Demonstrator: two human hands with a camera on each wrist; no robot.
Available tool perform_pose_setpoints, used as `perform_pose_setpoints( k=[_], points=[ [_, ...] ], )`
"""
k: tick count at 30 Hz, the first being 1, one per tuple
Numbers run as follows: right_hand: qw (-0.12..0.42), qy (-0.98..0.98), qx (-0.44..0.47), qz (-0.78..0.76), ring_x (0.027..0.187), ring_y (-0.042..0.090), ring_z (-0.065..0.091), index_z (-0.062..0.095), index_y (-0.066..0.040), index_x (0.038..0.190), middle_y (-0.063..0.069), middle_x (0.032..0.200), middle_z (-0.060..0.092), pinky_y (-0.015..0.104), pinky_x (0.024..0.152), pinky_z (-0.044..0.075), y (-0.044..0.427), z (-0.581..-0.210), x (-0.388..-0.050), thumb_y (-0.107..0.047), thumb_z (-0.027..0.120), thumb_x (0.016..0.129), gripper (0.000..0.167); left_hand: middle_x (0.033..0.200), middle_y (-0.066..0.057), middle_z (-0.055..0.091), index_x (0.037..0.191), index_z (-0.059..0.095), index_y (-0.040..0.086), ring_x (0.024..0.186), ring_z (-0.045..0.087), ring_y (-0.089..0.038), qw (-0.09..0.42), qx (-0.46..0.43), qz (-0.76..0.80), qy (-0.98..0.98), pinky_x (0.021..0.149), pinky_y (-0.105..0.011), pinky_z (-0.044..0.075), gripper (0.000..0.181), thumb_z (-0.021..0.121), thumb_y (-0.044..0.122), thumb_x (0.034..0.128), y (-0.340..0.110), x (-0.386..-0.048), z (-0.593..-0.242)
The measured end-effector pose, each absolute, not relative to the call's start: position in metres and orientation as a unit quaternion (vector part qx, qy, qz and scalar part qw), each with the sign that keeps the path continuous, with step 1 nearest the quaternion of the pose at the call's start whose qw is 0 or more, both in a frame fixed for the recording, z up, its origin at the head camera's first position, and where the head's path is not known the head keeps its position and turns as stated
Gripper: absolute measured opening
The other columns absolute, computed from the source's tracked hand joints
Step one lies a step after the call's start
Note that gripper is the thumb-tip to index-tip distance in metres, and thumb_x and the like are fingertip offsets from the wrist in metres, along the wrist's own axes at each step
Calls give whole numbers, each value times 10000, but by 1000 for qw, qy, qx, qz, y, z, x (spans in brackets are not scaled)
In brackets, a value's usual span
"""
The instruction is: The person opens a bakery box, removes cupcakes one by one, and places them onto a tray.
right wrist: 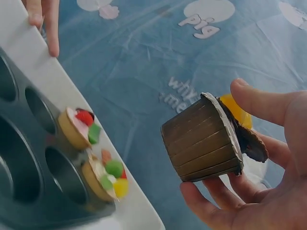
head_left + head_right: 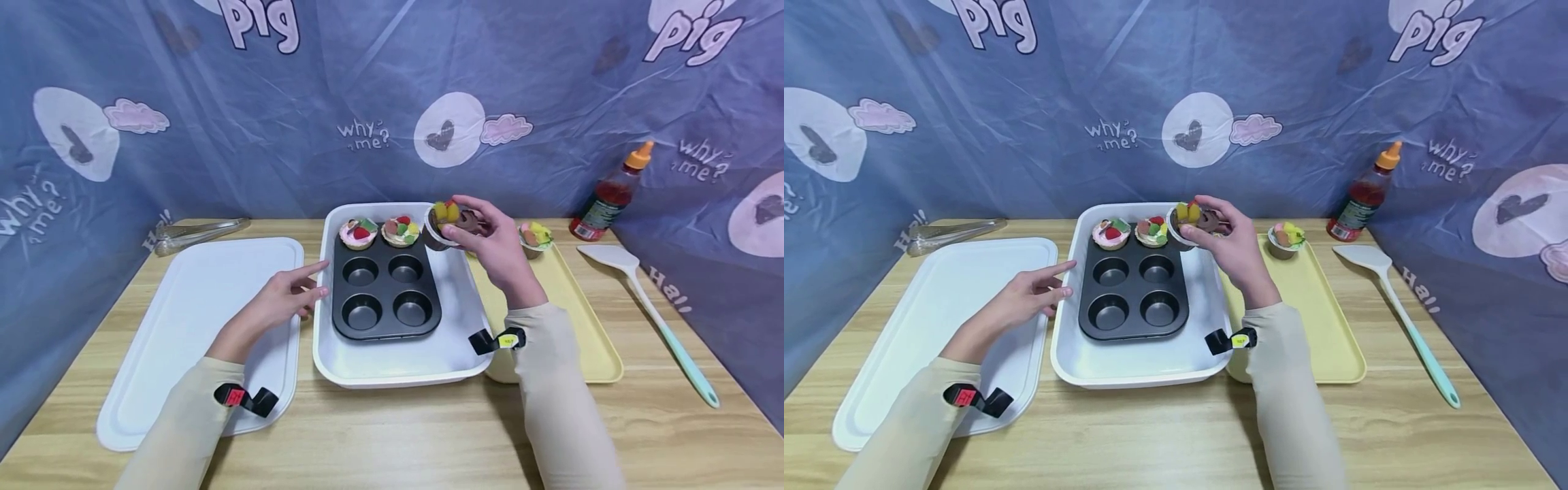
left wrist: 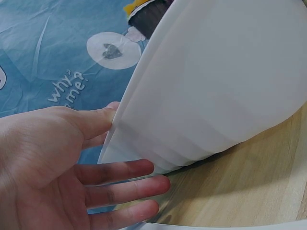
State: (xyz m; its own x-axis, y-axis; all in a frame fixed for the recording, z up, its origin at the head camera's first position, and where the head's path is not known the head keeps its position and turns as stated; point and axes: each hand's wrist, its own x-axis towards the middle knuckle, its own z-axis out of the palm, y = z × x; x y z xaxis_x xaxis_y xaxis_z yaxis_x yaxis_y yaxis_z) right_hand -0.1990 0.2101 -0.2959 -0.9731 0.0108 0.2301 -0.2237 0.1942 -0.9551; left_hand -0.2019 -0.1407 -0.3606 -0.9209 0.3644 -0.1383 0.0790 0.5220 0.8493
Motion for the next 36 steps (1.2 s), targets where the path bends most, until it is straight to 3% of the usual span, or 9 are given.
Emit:
perform_pose_setpoints(
  k=[9, 36],
  points=[
    [109, -765, 51, 633, 854, 46, 656, 579, -42, 1380, -74, 1050, 652, 198, 689, 589, 239, -300, -187, -26, 737, 898, 508, 1156, -215, 620, 1556, 407, 161, 779, 650, -161, 156, 124, 462, 864, 702, -300, 587, 599, 640, 218, 1007, -143, -203, -359],
    [112, -736, 25, 667, 824, 25, 687, 648, -82, 1261, -69, 944, 695, 211, 693, 602, 281, -317, -162, 29, 755, 866, 425, 1151, -225, 629, 1561, 395, 144, 783, 649, -184, 152, 137, 457, 865, 691, -294, 586, 599, 629, 209, 1013, -142, -202, -359]
  ],
)
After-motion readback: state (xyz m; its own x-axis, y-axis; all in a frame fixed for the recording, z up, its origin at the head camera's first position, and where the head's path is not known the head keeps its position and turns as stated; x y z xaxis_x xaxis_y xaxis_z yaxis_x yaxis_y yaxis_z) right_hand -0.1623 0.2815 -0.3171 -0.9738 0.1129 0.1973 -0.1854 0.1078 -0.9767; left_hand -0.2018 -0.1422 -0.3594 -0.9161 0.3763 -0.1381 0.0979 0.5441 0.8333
